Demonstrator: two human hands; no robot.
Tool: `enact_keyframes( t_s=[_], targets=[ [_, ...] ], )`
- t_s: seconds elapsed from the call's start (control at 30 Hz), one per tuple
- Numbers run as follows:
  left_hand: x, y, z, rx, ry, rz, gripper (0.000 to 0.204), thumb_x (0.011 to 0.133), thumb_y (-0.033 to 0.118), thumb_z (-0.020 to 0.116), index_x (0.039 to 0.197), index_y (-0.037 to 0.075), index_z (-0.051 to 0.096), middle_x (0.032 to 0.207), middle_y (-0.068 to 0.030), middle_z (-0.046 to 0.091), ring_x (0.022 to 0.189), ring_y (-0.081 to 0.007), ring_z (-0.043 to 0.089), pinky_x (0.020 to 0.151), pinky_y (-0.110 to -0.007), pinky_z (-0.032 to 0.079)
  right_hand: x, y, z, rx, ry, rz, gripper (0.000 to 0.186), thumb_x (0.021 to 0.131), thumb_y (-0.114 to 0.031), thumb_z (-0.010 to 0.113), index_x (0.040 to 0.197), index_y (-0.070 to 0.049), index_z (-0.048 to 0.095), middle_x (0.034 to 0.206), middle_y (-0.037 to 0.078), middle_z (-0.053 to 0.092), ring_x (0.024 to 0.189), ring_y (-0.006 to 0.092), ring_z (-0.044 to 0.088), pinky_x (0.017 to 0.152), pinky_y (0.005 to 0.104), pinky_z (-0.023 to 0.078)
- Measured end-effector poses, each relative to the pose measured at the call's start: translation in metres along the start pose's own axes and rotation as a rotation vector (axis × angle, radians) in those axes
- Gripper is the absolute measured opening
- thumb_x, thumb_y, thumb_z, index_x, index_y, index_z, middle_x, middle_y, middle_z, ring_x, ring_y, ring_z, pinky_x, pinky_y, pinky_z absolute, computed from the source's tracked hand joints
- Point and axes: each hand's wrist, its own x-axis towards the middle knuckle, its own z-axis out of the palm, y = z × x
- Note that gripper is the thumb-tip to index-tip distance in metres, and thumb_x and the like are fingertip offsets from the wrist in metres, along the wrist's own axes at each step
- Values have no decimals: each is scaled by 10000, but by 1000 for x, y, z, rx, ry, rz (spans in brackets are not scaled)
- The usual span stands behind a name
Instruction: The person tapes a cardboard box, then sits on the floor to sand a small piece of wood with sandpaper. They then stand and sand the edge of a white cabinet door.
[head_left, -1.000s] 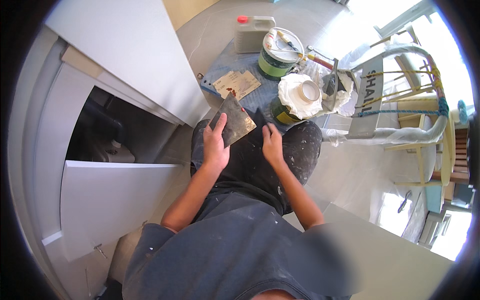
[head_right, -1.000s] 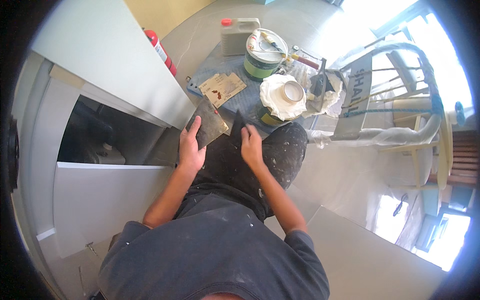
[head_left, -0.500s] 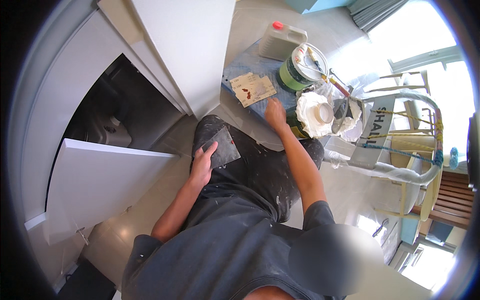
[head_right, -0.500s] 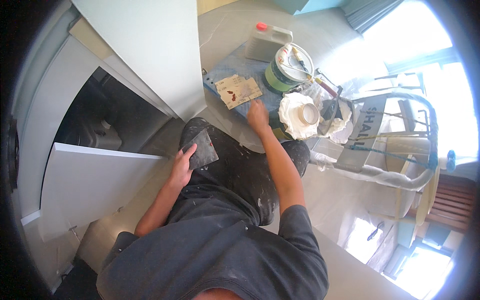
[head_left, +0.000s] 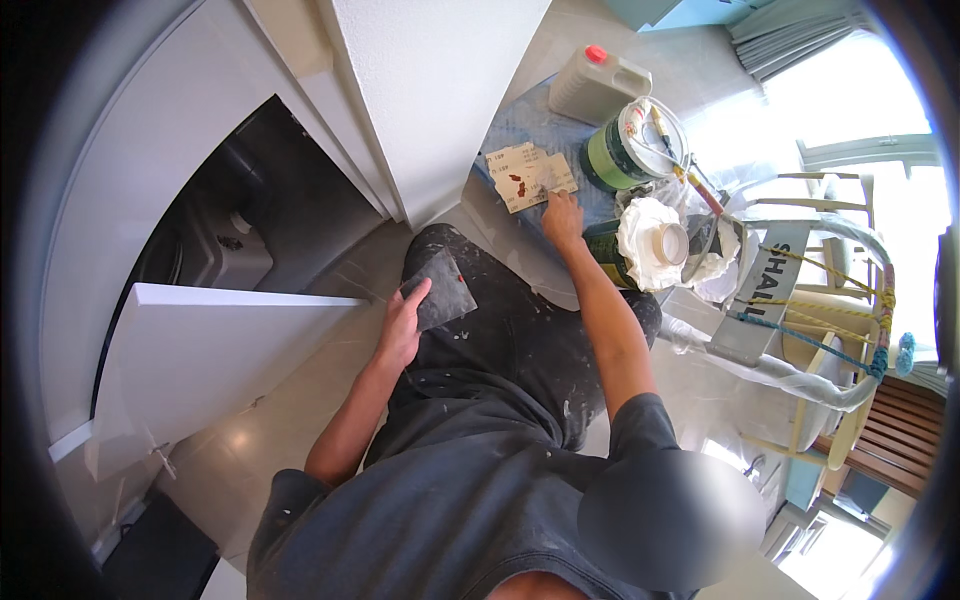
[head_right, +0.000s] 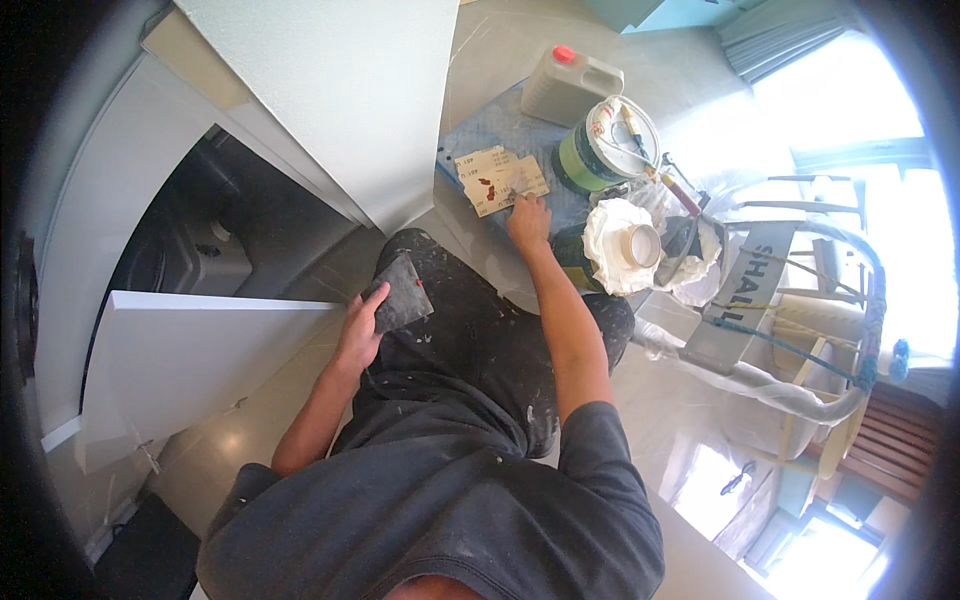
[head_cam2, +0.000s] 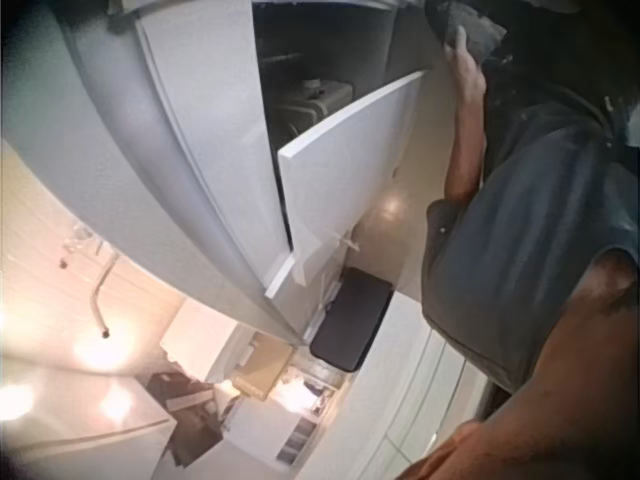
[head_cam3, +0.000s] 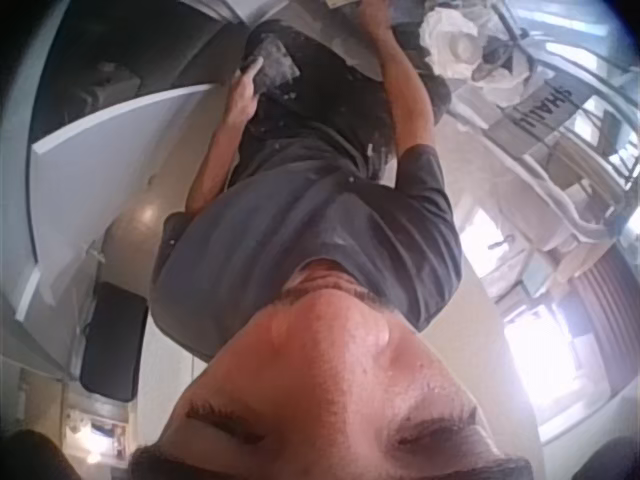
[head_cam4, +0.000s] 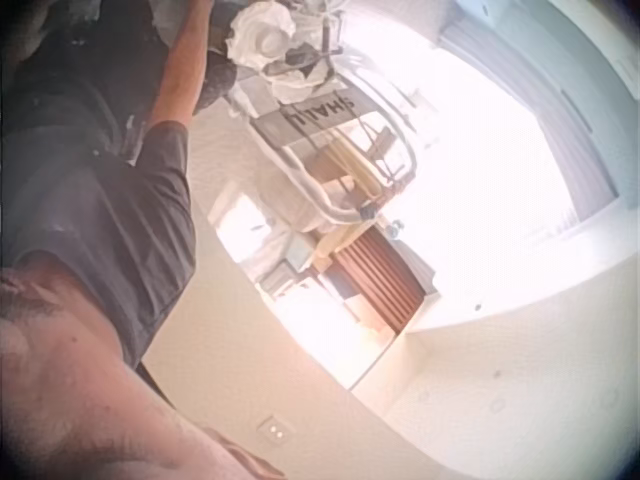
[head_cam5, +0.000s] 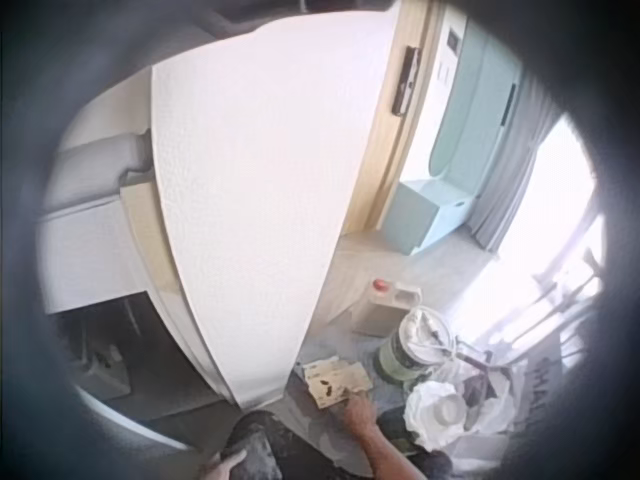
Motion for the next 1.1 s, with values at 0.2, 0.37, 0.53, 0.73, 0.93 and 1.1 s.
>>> enact_keyframes(
  t_s=[0.2,0.37,0.53,0.73,0.93,1.1],
  targets=[
    [1,8,-3,-9,-25,26,414,972,216,687,1330,50,562,1262,-63,644,1129,-181,647,961,-359,530,-6,3,5,-65,40,-81,267,887,-122,557,1098,-57,707,1168,137,658,1145,344,599,917,491,498],
    [2,9,-1,-23,-29,61,406,977,203,678,1336,52,563,1264,-52,645,1127,-178,647,963,-350,528,-7,7,-3,7,29,-41,292,874,-116,553,1106,-60,722,1179,151,663,1158,355,599,944,496,497],
    [8,7,2,-14,1,76,447,970,200,686,1361,40,540,1291,-80,628,1163,-197,629,986,-362,511,3,14,-7,140,-13,39,283,863,-126,551,1068,-60,734,1190,166,664,1165,376,601,958,514,497],
    [5,12,4,-12,-1,94,449,955,221,704,1346,59,556,1287,-68,634,1168,-191,626,986,-373,511,12,8,-3,39,-75,32,285,863,-146,561,1073,-55,731,1179,177,670,1159,392,605,956,529,498],
    [23,-3,-15,-11,18,158,437,964,178,690,1346,21,550,1293,-89,623,1162,-195,620,996,-349,495,9,10,-13,146,-109,63,297,881,-164,562,1101,-62,733,1180,181,679,1151,399,615,951,528,505],
    [25,-2,2,-1,49,77,383,946,202,716,1265,26,597,1189,-64,667,1087,-154,638,914,-315,506,6,29,-32,390,-53,143,311,902,-168,551,1131,-73,739,1130,250,694,1099,440,643,936,503,511]
  ],
)
